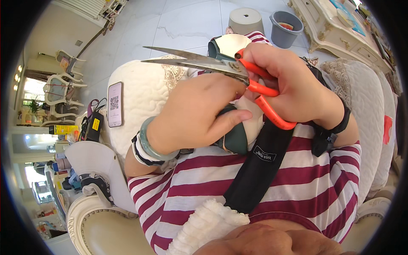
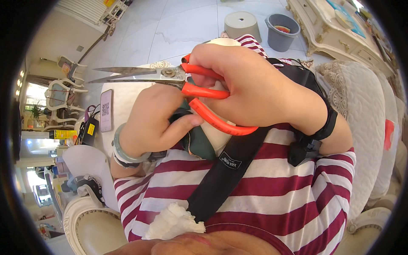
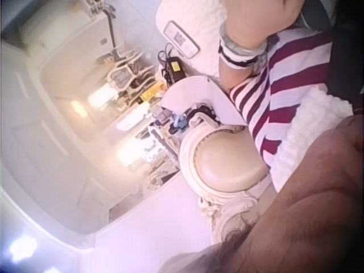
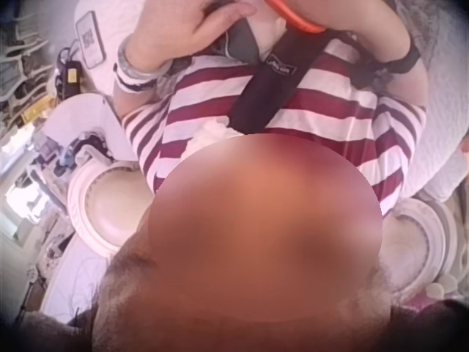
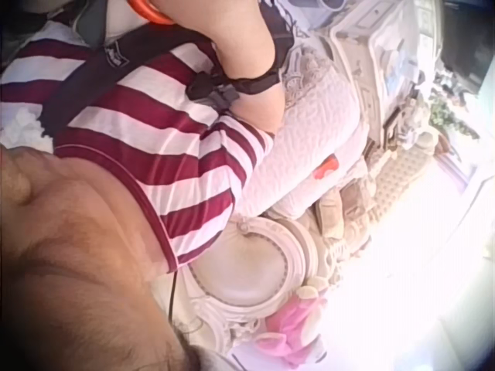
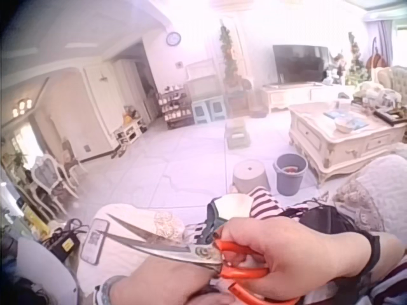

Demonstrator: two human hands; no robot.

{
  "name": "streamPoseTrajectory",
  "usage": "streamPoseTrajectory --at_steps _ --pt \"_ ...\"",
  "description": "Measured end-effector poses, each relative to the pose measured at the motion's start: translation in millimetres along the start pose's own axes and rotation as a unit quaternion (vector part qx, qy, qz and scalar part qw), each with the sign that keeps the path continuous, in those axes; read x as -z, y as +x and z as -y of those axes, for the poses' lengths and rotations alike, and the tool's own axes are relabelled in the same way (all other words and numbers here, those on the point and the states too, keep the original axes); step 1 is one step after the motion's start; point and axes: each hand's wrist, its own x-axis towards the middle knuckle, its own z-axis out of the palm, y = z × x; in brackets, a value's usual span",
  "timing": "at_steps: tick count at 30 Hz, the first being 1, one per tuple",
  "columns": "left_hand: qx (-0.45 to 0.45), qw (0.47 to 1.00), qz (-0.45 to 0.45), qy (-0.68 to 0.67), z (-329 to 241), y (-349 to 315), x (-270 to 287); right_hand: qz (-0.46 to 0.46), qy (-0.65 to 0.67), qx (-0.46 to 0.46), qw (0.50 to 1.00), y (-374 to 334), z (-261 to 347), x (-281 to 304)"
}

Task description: The person uses shears to cut through the fabric covering and internal padding of a bra to separate the components.

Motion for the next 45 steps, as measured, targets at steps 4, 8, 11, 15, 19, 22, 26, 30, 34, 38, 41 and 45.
streamPoseTrajectory --at_steps 4,8,11,15,19,22,26,30,34,38,41,45 --pt "0.011 0.999 0.023 0.031 5.9 -1.9 -9.6 0.001 -0.012 -0.015 1.0 -0.8 5.1 1.0" --pt "-0.025 0.998 0.03 -0.059 17.7 -11.6 -8.9 0.009 0.002 -0.016 1.0 -4.7 -0.8 -1.4" --pt "-0.021 0.993 0.018 -0.111 22.1 -18.1 -11.7 -0.015 0.043 0.027 0.999 -7.3 -11.7 -5.7" --pt "-0.043 0.992 0.001 -0.121 25.9 -26.2 -14.2 0.007 0.066 -0.004 0.998 -11.1 -11.9 -3.9" --pt "-0.055 0.986 -0.009 -0.16 30.1 -27.6 -18.1 -0.016 0.116 -0.041 0.992 -16.8 -15.7 -8.0" --pt "-0.053 0.985 -0.011 -0.162 29.9 -30.1 -19.5 -0.023 0.145 -0.023 0.989 -16.9 -17.4 -10.4" --pt "-0.055 0.985 -0.01 -0.165 30.2 -30.7 -19.1 -0.025 0.146 -0.025 0.989 -17.0 -17.4 -10.4" --pt "-0.055 0.987 0.0 -0.154 29.6 -27.0 -18.5 -0.012 0.104 -0.038 0.994 -17.0 -18.0 -6.8" --pt "-0.029 0.982 0.027 -0.182 33.4 -21.8 -20.5 -0.041 0.064 0.01 0.997 -9.8 -19.9 -9.3" --pt "0.042 0.976 0.064 -0.202 22.8 -18.6 -15.6 -0.032 0.044 -0.009 0.998 -8.8 -13.9 -9.7" --pt "0.029 0.973 0.033 -0.225 28.7 -25.9 -21.5 -0.035 -0.021 0.032 0.999 -8.2 -13.1 -8.7" --pt "0.056 0.972 -0.004 -0.229 25.5 -23.7 -15.6 -0.061 -0.027 0.01 0.998 -14.9 -10.4 -0.5"
